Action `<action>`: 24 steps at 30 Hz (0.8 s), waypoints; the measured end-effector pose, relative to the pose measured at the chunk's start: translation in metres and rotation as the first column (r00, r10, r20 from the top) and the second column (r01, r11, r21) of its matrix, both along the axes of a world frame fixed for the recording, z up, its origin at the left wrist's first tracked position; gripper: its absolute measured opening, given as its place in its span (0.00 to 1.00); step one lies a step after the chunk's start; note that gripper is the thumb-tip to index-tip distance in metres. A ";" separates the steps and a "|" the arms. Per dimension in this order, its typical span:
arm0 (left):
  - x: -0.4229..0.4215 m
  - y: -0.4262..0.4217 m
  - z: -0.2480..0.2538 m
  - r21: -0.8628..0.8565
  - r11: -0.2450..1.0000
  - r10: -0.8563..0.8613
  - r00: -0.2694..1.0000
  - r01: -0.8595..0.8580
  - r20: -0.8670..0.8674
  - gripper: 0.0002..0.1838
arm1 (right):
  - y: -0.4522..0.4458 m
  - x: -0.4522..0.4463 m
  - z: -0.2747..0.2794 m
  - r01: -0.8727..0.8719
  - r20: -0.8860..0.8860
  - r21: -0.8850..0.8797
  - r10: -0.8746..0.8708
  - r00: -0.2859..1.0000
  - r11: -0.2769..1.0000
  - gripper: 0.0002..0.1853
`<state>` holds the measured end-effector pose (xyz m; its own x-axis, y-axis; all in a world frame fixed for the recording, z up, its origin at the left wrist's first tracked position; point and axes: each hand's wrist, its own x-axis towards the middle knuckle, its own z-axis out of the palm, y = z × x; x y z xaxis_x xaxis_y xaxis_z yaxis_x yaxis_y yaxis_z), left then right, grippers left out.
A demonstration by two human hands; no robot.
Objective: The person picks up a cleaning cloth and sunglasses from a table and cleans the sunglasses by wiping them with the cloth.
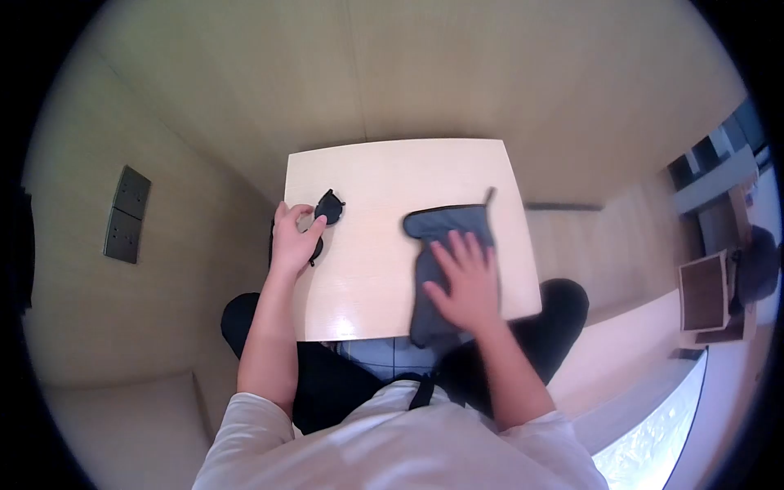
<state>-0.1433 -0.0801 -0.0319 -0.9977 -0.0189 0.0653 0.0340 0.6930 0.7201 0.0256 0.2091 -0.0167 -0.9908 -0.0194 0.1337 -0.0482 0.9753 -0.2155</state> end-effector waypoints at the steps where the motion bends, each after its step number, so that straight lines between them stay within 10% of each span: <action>1: -0.003 0.000 0.002 0.005 1.000 0.010 1.000 -0.010 -0.002 0.21 | 0.013 -0.004 -0.004 0.050 -0.006 0.028 -0.050 0.999 0.998 0.38; 10: -0.002 0.000 0.021 -0.011 1.000 -0.026 0.982 0.029 0.188 0.20 | 0.013 -0.170 -0.023 -0.082 -0.074 0.151 0.094 0.993 0.985 0.36; 20: 0.000 0.003 0.021 -0.118 0.987 -0.113 0.994 0.114 0.007 0.14 | -0.085 -0.239 -0.018 -0.341 -0.049 0.029 0.342 0.938 0.940 0.36; 24: 0.000 -0.002 0.014 -0.107 0.987 -0.130 0.985 0.118 -0.111 0.11 | -0.004 -0.232 -0.016 -0.119 -0.028 0.091 0.122 0.992 0.989 0.37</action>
<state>-0.1438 -0.0820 -0.0182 -0.9773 0.1170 0.1769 0.2040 0.7463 0.6336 -0.2066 0.2048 -0.0327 -0.9754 -0.1523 0.1594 -0.1728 0.9771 -0.1240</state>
